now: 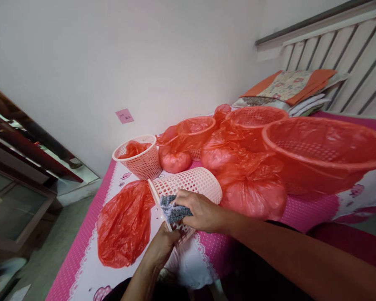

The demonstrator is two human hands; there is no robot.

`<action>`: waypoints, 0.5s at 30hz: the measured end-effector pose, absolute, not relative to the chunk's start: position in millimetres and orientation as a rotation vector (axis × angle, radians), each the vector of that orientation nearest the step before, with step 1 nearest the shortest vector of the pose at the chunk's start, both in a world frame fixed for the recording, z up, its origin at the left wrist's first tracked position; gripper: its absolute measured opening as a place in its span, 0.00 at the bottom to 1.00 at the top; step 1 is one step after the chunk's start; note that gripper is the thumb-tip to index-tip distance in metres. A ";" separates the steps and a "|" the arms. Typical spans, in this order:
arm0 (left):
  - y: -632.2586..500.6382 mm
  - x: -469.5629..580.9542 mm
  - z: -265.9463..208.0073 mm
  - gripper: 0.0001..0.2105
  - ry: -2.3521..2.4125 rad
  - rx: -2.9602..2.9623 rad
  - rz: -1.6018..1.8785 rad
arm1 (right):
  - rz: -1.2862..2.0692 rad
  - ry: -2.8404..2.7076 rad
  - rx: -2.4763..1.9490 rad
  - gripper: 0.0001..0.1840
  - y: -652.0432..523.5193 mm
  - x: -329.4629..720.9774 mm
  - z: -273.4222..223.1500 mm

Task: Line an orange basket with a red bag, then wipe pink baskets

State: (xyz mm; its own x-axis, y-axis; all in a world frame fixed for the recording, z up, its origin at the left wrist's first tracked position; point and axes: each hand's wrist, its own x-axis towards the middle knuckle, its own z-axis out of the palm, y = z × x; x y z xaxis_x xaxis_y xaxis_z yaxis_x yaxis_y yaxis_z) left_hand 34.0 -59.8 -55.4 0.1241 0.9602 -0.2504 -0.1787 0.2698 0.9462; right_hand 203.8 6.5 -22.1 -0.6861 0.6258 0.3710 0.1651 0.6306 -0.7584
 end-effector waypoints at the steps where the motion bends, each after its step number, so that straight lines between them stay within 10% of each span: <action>1: -59.3 32.5 -57.0 0.15 1.106 0.922 1.035 | 0.945 -2.225 -0.611 0.16 6.5 204.3 -22.3; 15: -42.5 17.5 -28.6 0.13 0.985 0.643 1.194 | 0.793 -2.488 -0.489 0.14 6.8 211.5 -26.8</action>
